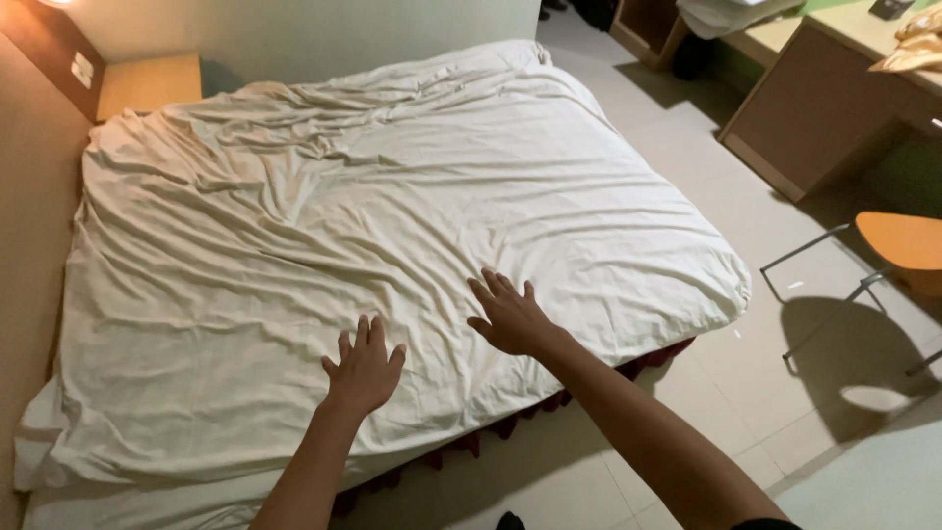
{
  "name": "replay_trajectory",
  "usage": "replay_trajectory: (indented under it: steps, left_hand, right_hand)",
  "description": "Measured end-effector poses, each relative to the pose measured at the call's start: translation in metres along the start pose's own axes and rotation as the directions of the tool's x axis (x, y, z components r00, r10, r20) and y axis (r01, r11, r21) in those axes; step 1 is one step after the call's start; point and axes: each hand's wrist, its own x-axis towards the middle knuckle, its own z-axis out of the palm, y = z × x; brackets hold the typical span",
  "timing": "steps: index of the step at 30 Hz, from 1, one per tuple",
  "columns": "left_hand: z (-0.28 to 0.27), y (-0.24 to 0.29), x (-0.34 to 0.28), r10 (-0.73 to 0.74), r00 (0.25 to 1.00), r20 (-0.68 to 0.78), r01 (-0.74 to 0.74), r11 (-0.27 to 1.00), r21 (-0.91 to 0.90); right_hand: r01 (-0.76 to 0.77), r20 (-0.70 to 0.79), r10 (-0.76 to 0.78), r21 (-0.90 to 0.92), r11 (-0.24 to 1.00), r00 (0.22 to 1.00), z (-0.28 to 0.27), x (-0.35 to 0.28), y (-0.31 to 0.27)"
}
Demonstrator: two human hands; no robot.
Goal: The person smooths and tucks a white bedsheet onto a mattress. They move around the bed to adjust the fabric at the headboard and corners, pulling the sheet taut and folding the edges under the mattress.
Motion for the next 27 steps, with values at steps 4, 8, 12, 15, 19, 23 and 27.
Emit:
replay_trajectory:
  steps: [4,8,12,15,19,23,27]
  left_hand:
    - [-0.001,-0.002,-0.002,0.002,1.0,0.018,-0.002,1.0,0.003]
    - [-0.005,0.001,-0.001,0.02,1.0,0.014,-0.02,1.0,-0.007]
    - [-0.008,-0.005,-0.009,0.009,1.0,0.004,-0.009,1.0,-0.022]
    - [-0.006,-0.013,-0.008,0.004,1.0,-0.009,-0.004,1.0,-0.019]
    - [-0.014,-0.021,-0.009,0.004,0.999,-0.032,-0.005,1.0,-0.015]
    - [-0.019,-0.025,-0.01,0.005,0.999,-0.037,-0.005,1.0,-0.01]
    - [-0.015,-0.028,-0.012,0.003,1.0,-0.029,-0.004,1.0,-0.021]
  right_hand:
    - [-0.006,-0.001,0.006,-0.005,1.0,1.0,0.0,-0.001,-0.003]
    - [-0.028,0.014,0.029,-0.017,0.999,0.999,0.003,0.002,0.003]
    - [-0.008,0.024,0.008,-0.01,1.0,1.0,0.008,0.003,0.005]
    - [-0.017,0.017,0.017,-0.018,1.0,1.0,0.003,0.0,-0.002]
    - [-0.028,-0.005,0.028,-0.021,0.999,1.0,-0.004,0.0,-0.013]
    - [-0.022,-0.022,0.022,-0.013,1.0,1.0,-0.004,0.003,-0.019]
    - [0.001,-0.023,-0.002,-0.02,1.0,1.0,0.003,0.004,-0.021]
